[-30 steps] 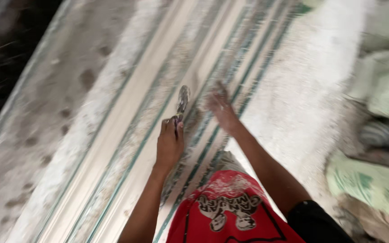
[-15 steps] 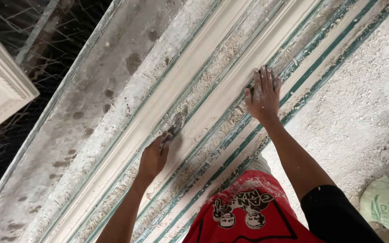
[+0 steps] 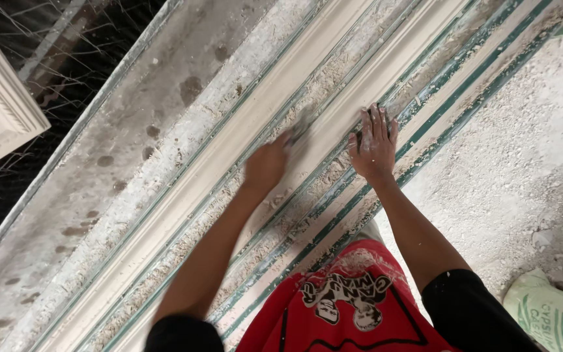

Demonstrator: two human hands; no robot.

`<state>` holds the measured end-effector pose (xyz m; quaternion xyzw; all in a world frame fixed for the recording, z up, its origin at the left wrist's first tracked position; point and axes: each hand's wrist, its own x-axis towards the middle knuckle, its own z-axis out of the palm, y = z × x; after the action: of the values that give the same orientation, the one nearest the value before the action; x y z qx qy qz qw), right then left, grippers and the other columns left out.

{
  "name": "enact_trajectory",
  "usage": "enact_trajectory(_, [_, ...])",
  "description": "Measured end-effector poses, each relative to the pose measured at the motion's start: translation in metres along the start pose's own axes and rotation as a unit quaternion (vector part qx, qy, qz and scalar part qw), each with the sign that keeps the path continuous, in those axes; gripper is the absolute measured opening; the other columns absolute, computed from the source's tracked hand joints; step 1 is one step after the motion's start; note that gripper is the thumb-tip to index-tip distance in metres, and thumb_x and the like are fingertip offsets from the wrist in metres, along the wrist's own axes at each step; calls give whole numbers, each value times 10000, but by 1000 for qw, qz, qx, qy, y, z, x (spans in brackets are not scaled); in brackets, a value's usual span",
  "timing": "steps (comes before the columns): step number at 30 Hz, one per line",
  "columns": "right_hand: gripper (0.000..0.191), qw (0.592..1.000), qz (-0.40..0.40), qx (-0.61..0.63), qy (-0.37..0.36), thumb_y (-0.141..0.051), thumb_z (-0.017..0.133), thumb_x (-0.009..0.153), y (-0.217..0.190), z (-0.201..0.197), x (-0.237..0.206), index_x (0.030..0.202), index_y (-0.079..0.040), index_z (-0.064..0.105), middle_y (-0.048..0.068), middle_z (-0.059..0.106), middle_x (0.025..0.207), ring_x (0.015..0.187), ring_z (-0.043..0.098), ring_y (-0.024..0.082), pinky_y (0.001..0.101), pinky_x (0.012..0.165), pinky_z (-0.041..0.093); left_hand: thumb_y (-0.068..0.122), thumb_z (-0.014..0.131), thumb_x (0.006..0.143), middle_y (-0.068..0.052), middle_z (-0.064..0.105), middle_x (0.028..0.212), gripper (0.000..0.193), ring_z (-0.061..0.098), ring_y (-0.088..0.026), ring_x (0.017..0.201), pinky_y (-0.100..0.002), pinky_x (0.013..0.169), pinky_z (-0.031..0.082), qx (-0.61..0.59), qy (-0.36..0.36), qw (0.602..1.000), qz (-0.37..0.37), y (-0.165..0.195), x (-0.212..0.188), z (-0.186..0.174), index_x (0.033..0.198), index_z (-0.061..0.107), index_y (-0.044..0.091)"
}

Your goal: The person scrapes dried plaster residue from long cornice mold strips with a knife, brushing the grooves clean with a green brush, then lifts and stacks the cleaned mold pieces on the work table.

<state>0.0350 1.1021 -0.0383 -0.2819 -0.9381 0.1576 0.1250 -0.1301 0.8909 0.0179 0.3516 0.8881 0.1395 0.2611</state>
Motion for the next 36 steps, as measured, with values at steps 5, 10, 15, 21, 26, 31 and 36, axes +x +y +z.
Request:
enact_trajectory(5, [611,1000,-6,-12,9,-428,363,1097,1,8,-5,1584,-58,365,262,367,1628,1542,302,426,616,1258,152,338,552,1072,-149,743,877,388,698,-194,553,-365,443,582,28,12,999,-31,-95,-138,-27,1449,543,248])
enact_trajectory(10, [691,999,-23,20,19,-457,365,1096,-1,10,-4,1597,18,330,290,354,1617,1529,285,463,658,1223,140,309,549,1027,-133,720,765,488,647,-225,508,-405,377,515,150,-63,987,-15,-30,-71,-31,1505,477,238])
enact_trajectory(15, [700,999,-17,30,-1,-484,329,1100,4,15,-5,1588,18,307,272,329,1636,1551,255,447,676,1227,119,324,553,1018,-147,725,863,355,709,-337,764,-517,624,584,147,28,985,84,73,97,-11,1350,594,206])
enact_trajectory(21, [757,982,-50,167,-66,-526,295,1098,57,8,16,1607,29,220,318,207,1673,1541,164,500,631,1239,70,451,453,1028,-94,716,796,507,672,-253,595,-426,462,559,140,-61,988,18,22,56,-15,1508,468,291])
enact_trajectory(26, [708,986,-114,110,60,-514,266,1138,183,-30,115,1619,5,237,325,256,1653,1556,252,484,599,1303,160,519,394,1082,-28,660,697,409,551,-129,444,-356,389,465,140,31,990,-3,-21,-35,-47,1361,624,329])
enact_trajectory(31, [625,998,-57,19,2,-427,322,1130,246,-57,191,1589,-3,310,298,312,1631,1531,269,520,639,1265,209,420,393,1054,-45,606,623,451,484,-144,383,-336,300,443,190,-31,980,-43,56,56,-33,1477,512,317])
enact_trajectory(36, [593,992,-123,-23,20,-391,353,1174,242,-60,226,1608,12,327,328,325,1634,1530,298,509,651,1260,241,396,487,1055,-57,670,699,377,546,-186,493,-385,409,493,171,63,981,65,105,145,3,1364,610,216])
